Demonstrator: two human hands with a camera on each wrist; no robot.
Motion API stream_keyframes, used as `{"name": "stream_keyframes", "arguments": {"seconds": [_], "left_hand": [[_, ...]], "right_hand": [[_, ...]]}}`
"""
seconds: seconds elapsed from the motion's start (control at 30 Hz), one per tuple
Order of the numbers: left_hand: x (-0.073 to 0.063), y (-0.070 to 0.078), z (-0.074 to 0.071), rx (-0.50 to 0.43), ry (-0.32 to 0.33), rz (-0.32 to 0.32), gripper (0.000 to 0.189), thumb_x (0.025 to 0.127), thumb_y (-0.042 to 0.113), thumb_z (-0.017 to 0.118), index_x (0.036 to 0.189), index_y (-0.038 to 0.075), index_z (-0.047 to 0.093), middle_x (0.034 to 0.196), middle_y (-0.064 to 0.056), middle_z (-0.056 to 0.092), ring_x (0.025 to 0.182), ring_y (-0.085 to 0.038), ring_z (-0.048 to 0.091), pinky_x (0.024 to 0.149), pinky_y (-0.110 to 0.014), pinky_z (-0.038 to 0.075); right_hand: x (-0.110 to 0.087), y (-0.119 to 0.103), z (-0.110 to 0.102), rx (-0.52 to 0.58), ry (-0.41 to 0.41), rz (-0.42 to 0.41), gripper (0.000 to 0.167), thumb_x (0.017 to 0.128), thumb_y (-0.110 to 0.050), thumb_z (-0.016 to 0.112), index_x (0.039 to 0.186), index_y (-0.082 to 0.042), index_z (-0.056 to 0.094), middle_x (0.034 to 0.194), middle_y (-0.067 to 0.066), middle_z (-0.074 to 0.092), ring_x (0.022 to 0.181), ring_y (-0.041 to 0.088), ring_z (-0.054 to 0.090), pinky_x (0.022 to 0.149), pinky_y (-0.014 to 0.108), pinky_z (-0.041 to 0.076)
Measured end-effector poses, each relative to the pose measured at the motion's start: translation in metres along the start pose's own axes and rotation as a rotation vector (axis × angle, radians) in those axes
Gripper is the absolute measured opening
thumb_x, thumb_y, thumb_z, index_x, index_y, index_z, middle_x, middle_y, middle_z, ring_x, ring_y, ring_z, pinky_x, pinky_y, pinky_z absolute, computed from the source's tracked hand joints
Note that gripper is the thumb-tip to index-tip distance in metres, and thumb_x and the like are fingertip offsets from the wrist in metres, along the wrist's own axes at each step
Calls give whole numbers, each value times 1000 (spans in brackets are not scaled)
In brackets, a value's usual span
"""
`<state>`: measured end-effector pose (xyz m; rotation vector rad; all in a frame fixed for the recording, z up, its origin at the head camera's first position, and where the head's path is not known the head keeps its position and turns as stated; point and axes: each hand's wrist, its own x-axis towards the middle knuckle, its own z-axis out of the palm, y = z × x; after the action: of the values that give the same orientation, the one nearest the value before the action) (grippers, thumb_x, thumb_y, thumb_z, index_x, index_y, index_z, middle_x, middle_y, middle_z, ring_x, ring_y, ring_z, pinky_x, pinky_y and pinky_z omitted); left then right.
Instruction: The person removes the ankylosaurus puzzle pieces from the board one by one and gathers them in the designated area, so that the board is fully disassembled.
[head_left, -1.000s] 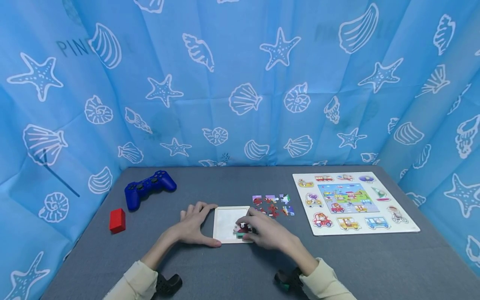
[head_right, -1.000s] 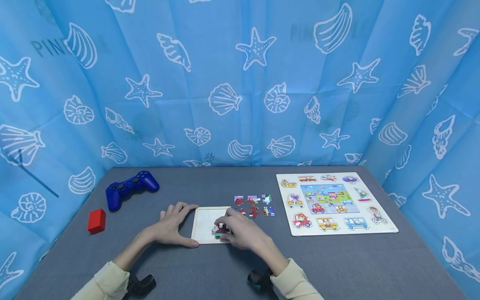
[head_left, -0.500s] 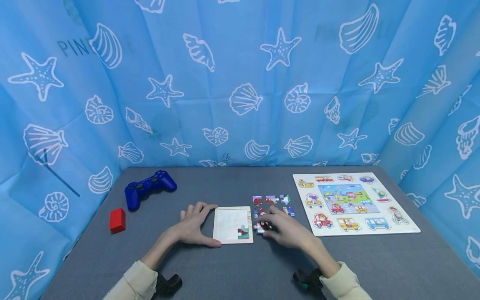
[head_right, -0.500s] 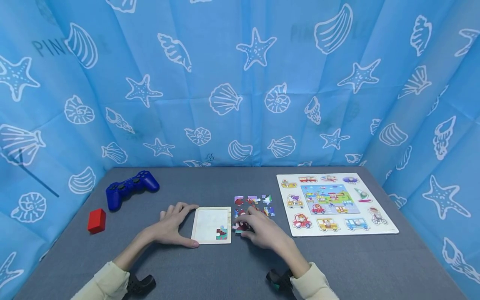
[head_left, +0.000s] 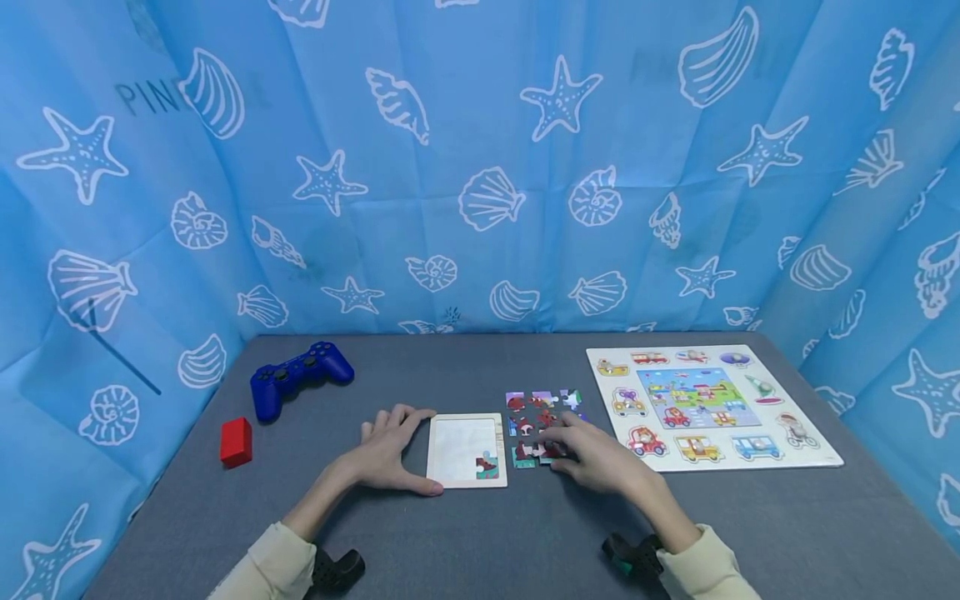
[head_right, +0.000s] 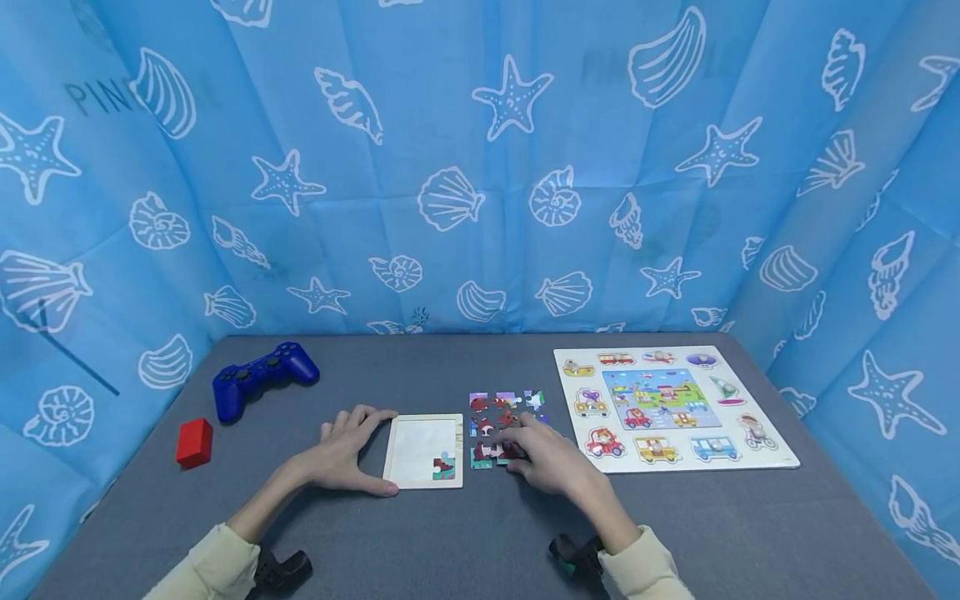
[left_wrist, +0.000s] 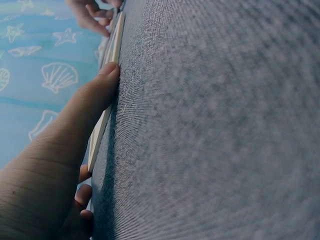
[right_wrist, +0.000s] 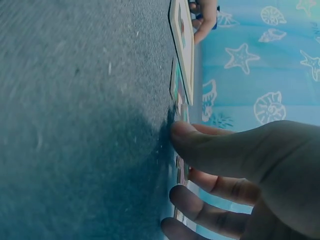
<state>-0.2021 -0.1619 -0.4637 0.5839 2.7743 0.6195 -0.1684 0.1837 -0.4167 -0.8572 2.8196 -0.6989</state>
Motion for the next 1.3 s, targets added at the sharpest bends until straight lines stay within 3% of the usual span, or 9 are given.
{"name": "stream_keyframes", "arguments": {"seconds": [0.43,1.3], "left_hand": [[2,0,0,5,-9,-11,114,63,78,81,157,30,36,145,-6,42,112,-25,37,79,-39,21],[-1,-1,-1,0,-2,9,113,65,75,81,157,28,37,144,-7,42,112,-26,37,79,-39,21]], "right_hand": [[0,3,0,-16,-19,71,35,91,-9,76,125,-9,72,91,-1,51,73,9,38,63,23,33],[-2,3,0,-16,-3,47,35,90,-13,77,125,-8,72,94,1,55,75,6,40,65,22,35]]}}
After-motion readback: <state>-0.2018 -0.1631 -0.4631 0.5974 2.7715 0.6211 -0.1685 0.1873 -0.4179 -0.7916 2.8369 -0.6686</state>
